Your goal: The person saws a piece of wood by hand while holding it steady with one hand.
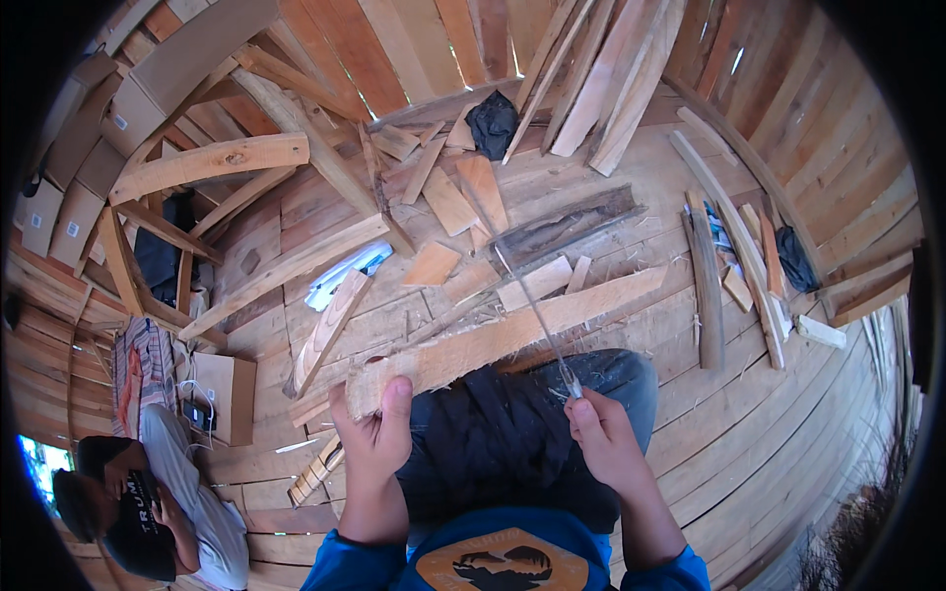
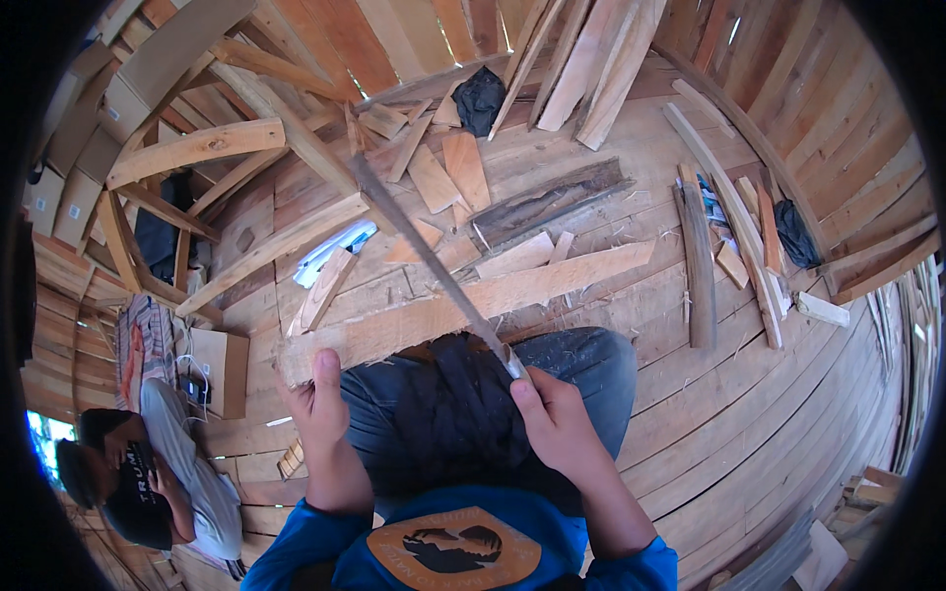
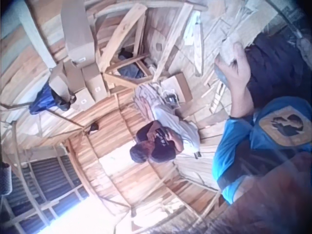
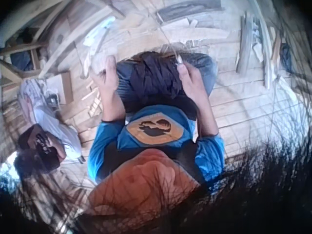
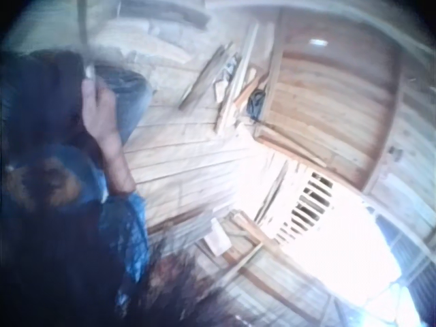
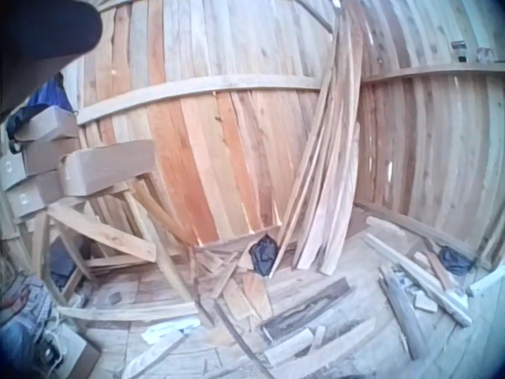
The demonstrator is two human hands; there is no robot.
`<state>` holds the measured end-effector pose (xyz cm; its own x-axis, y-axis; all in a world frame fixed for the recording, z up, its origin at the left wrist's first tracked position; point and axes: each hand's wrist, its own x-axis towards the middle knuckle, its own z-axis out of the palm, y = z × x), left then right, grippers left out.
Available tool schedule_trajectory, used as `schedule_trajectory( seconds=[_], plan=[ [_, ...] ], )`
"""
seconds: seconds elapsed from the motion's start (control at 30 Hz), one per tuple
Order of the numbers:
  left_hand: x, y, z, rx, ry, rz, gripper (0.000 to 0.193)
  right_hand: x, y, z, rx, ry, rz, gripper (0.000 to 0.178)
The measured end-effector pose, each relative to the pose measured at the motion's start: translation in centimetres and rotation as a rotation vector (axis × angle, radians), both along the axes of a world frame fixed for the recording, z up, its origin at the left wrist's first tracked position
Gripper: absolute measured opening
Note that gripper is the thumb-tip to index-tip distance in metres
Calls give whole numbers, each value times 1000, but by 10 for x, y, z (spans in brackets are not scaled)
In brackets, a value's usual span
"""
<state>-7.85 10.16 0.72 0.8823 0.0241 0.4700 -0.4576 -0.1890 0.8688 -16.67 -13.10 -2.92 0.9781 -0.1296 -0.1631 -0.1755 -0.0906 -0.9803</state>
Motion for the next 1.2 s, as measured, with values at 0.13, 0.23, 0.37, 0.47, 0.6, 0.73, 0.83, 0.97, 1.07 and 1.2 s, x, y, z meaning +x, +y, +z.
schedule_trajectory(
  seconds=[0.13, 0.23, 0.37, 0.47, 0.6, 0.73, 0.83, 0.97, 1.07, 1.2],
  plan=[
    [-6, 2, 2, 124, -140, -124, 27, 14, 0, 25, -259, -23, 40, 42],
    [-6, 0, 7, 158, -210, -222, 35, 12, -5, 18, -241, 5, -21, 43],
    [-11, -2, 1, 236, -249, -194, 37, 2, -18, 5, -379, 87, -40, 45],
    [-11, -2, 5, 283, -289, -281, 37, 0, -9, 24, -442, 106, -42, 46],
    [-13, -10, 3, 344, -317, -402, 34, -3, -24, 13, -645, 102, -128, 49],
    [-16, -20, -9, 351, -277, -452, 24, -8, -19, 16, -744, 162, -159, 49],
    [-19, -16, 1, 287, -369, -419, 19, -11, -23, 17, -782, 117, -146, 47],
    [-12, -31, -18, 350, -323, -445, 22, -5, -34, 3, -927, 107, -188, 48],
    [-15, -28, -28, 243, -321, -402, 21, -3, -32, 0, -978, 109, -178, 49],
    [-23, -36, -27, 172, -354, -279, 21, 1, -41, -10, -1045, 42, -127, 48]
  ],
)
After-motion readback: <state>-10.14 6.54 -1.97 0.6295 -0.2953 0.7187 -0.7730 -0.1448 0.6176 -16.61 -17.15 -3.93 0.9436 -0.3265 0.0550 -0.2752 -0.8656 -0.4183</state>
